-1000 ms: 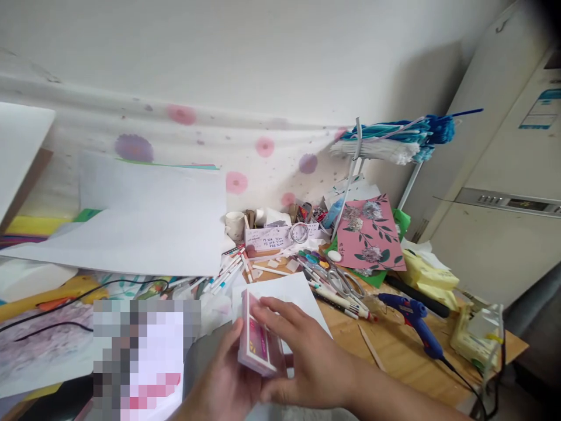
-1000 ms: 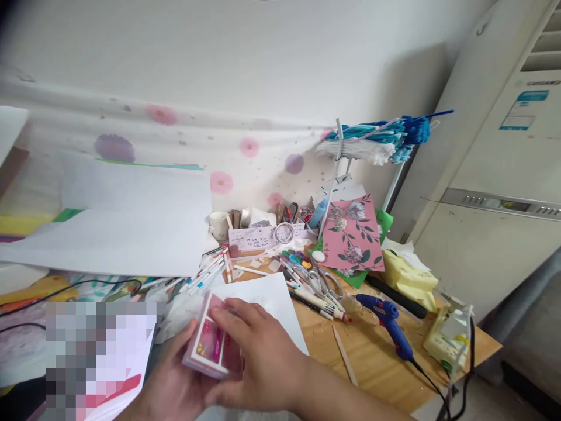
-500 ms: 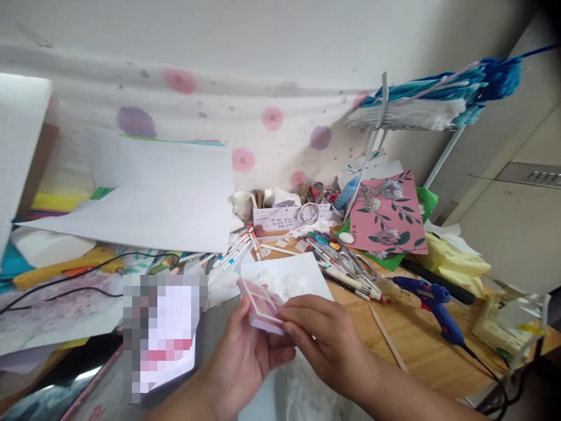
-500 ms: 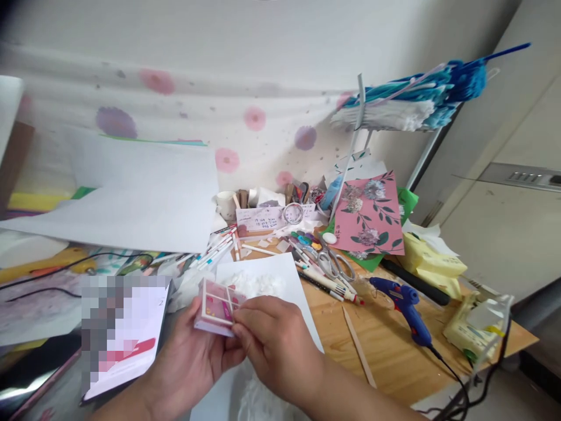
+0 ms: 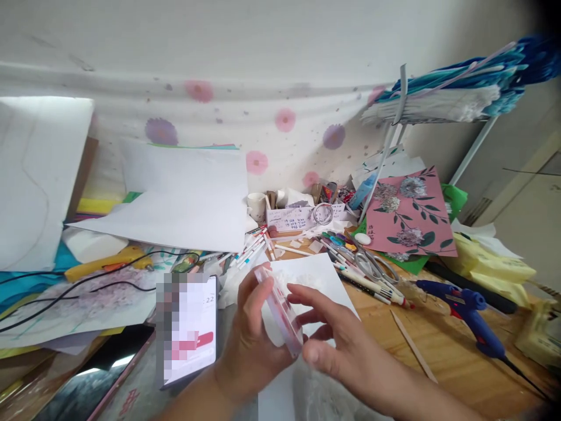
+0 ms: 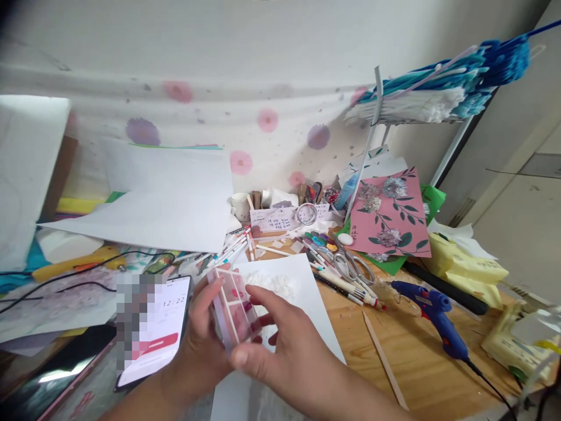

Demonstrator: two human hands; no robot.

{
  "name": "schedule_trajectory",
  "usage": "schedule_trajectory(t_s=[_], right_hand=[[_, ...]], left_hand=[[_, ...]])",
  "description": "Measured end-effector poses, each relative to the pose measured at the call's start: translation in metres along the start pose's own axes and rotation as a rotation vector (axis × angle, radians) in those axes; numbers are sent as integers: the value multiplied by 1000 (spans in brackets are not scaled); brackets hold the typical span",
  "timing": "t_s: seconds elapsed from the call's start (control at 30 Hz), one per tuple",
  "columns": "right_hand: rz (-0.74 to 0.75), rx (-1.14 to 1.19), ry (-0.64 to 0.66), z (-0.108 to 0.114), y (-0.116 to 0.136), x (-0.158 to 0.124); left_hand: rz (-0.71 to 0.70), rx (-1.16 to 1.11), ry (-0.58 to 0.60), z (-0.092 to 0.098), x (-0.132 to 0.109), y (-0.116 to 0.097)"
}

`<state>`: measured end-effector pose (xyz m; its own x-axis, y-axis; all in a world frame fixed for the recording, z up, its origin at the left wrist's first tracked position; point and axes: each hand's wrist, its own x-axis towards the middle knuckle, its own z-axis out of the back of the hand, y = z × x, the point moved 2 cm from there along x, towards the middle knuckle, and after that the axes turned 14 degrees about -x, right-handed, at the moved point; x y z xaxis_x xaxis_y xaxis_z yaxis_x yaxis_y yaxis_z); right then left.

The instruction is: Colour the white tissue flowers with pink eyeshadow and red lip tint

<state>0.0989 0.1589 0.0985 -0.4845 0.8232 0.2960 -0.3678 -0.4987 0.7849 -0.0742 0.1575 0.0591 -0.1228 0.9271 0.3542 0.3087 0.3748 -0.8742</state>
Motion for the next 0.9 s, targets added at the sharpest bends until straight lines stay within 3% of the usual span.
schedule_trajectory(t_s=[0.1,0.2,0.3,0.43,0.57,0.7,0.9], right_hand=[[71,-259,-111,-7,7,-1],[80,-439,-208,-7,11,-2],[100,-526,-322,2,12,-2],[212,-585,-457,13,9,-6],[397,-568,-526,14,0,-12],[455,-535,-462,9,-15,-11],[426,-588,-390,9,-20,-9]], left_hand=[[-349,325,215,1,1,-6],[-441,421,353,-4,-1,-8],[-245,344,269,-7,0,-6],[163,-73,129,-8,3,1],[588,-578,236,-16,1,5],[620,-793,242,-19,-2,1],[514,-797,192,-19,-2,-1]])
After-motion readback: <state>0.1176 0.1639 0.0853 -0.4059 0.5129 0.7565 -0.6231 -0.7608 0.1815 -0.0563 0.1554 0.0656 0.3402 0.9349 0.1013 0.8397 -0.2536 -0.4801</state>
